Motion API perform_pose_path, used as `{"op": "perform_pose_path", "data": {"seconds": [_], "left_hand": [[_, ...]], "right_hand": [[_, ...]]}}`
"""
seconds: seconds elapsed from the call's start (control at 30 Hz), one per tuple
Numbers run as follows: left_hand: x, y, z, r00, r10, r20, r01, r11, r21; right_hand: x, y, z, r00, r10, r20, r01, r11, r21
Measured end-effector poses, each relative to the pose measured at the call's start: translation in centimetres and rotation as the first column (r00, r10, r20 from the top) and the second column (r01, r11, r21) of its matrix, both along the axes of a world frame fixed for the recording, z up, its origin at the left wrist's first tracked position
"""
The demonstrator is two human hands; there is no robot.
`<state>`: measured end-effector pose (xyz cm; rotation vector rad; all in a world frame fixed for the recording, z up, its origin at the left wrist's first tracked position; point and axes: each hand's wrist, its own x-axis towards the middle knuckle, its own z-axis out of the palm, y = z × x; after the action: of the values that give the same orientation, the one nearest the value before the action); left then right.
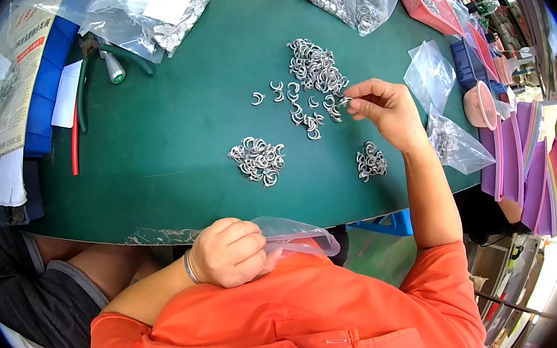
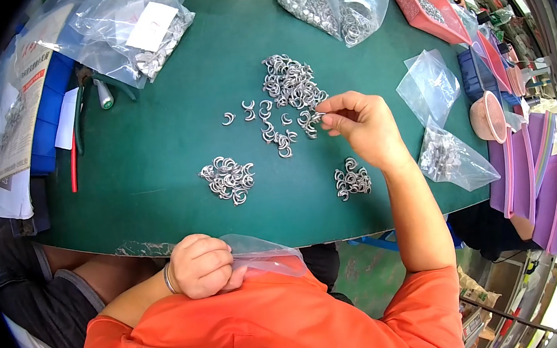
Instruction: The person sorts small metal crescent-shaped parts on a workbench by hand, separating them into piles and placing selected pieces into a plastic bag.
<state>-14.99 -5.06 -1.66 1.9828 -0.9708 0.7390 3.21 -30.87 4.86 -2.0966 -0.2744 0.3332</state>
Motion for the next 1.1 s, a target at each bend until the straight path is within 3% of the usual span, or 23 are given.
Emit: {"op": "perform_pose_path", "data": {"seconds": [0.27, 0.67, 0.77, 0.83, 0.87, 0.97, 1.03, 1.1], "left_hand": [[0.1, 0.0, -0.1, 1.0, -0.006, -0.012, 0.006, 1.0, -0.012], [0.1, 0.1, 0.0, 1.0, -0.007, -0.025, 0.007, 1.0, -0.012], [0.1, 0.1, 0.0, 1.0, -0.008, -0.026, 0.007, 1.0, -0.007], [0.1, 0.0, 0.0, 1.0, -0.007, -0.026, 0.007, 1.0, -0.009], [0.1, 0.0, 0.0, 1.0, -0.006, -0.026, 0.005, 1.0, -0.011], [0.0, 0.0, 0.0, 1.0, -0.007, -0.027, 0.006, 1.0, -0.01], [0.1, 0.0, 0.0, 1.0, -0.011, -0.024, 0.011, 1.0, -0.008], [0.0, 0.0, 0.0, 1.0, -0.008, -0.021, 0.008, 1.0, -0.011]], "right_hand": [[0.1, 0.1, 0.8, 0.999, -0.003, -0.032, 0.001, 0.998, -0.068], [0.1, -0.8, -0.2, 0.988, 0.041, -0.146, -0.033, 0.997, 0.063], [0.0, -1.0, -0.6, 0.991, 0.0, -0.134, 0.003, 1.0, 0.027], [0.0, -1.3, -0.9, 0.999, 0.012, 0.048, -0.004, 0.989, -0.149], [-0.1, -1.3, -0.9, 0.999, 0.011, 0.047, -0.004, 0.989, -0.149], [-1.3, -0.4, -0.5, 0.996, 0.08, 0.049, -0.073, 0.988, -0.134], [-2.0, 0.3, 0.1, 0.974, 0.193, 0.12, -0.154, 0.95, -0.272], [-2.2, 0.6, 0.4, 0.972, 0.189, 0.138, -0.139, 0.941, -0.307]]}}
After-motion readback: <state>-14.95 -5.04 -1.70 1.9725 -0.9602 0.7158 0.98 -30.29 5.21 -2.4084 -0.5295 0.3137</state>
